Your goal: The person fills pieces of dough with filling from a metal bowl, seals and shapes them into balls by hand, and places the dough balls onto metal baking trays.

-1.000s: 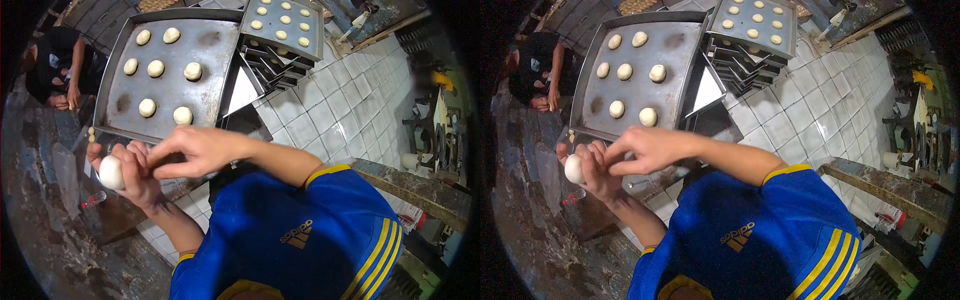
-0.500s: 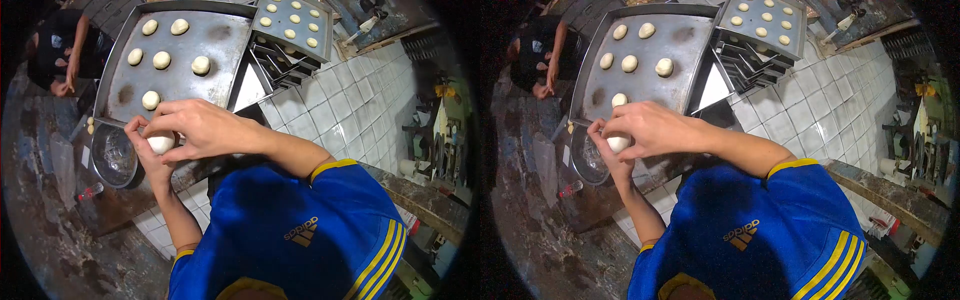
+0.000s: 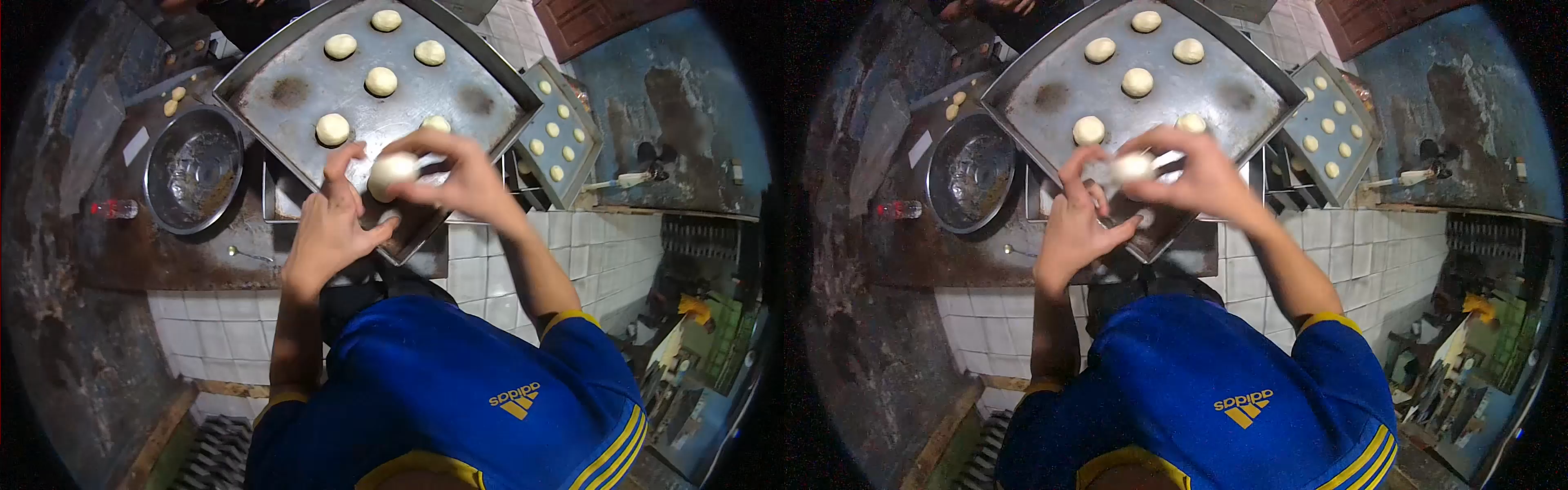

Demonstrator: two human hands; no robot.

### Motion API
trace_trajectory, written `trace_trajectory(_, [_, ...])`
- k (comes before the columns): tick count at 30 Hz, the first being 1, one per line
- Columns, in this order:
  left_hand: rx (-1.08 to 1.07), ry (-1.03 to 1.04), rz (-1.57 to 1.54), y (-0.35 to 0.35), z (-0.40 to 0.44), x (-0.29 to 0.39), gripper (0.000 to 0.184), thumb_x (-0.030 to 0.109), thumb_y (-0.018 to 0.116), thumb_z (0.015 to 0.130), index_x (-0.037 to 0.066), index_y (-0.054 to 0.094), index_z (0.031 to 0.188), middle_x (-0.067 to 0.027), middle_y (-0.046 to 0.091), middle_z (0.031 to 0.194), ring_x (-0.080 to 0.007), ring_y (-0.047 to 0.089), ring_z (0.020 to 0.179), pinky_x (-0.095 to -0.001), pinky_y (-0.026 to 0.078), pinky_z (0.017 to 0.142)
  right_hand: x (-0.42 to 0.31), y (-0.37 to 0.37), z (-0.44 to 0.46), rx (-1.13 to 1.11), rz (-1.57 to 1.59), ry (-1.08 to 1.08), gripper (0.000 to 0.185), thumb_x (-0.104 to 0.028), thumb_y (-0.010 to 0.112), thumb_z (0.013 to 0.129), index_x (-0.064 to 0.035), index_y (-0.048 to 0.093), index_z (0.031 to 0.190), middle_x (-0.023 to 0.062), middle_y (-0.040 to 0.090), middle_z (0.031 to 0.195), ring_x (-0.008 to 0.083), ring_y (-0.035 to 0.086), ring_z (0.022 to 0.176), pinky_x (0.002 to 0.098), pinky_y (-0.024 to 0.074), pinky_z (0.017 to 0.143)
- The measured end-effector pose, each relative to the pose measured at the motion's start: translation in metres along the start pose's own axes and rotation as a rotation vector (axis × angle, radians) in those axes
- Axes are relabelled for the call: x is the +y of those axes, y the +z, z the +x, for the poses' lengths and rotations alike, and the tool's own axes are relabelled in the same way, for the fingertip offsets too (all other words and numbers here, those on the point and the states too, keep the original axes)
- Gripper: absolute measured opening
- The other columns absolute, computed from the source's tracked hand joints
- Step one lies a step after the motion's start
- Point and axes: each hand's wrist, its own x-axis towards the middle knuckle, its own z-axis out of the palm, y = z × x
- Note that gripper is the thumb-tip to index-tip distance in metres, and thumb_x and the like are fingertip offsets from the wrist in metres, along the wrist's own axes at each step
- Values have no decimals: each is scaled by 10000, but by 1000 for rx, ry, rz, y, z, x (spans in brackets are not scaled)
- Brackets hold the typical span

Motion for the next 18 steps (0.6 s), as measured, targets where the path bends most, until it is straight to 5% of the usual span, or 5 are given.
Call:
trace_trajectory(8, [110, 162, 213, 7, 0, -37, 875, 242, 878, 766, 79, 404, 1483, -151, 562, 1398, -320, 617, 1160, -479, 439, 998, 148, -143, 44, 142, -810, 183, 500, -201, 800, 896, -66, 662, 1358, 186, 666, 1333, 313, 711, 1060, 420, 572, 926])
trace_trajectory(11, [100, 146, 225, 8, 2, -41, 903, 258, 884, 773, 70, 400, 1513, -143, 560, 1439, -312, 644, 1168, -456, 399, 1037, 170, -126, 57, -45, -1298, 188, 799, -587, 507, 1044, 76, 496, 1490, 338, 364, 1614, 472, 417, 1472, 499, 371, 1216])
trace_trajectory(12, [92, 122, 209, 8, 2, -41, 897, 256, 882, 773, 70, 403, 1508, -142, 559, 1437, -313, 644, 1166, -457, 401, 1032, 177, -124, 59, -55, -1302, 213, 960, -691, 376, 1051, 152, 413, 1508, 347, 280, 1658, 483, 235, 1567, 509, 233, 1287])
trace_trajectory(17, [123, 165, 217, 15, 1, -33, 853, 247, 872, 763, 91, 429, 1474, -125, 582, 1355, -286, 638, 1106, -450, 419, 949, 214, -122, 55, 107, -1353, 188, 933, -675, 382, 1062, 122, 390, 1547, 283, 263, 1699, 405, 216, 1599, 467, 218, 1296])
trace_trajectory(18, [110, 193, 229, 14, -1, -32, 853, 247, 872, 763, 91, 429, 1474, -125, 582, 1355, -286, 638, 1106, -450, 419, 949, 218, -147, 67, -2, -799, 347, 914, -669, 382, 1066, 95, 381, 1567, 240, 269, 1711, 349, 216, 1605, 437, 216, 1296])
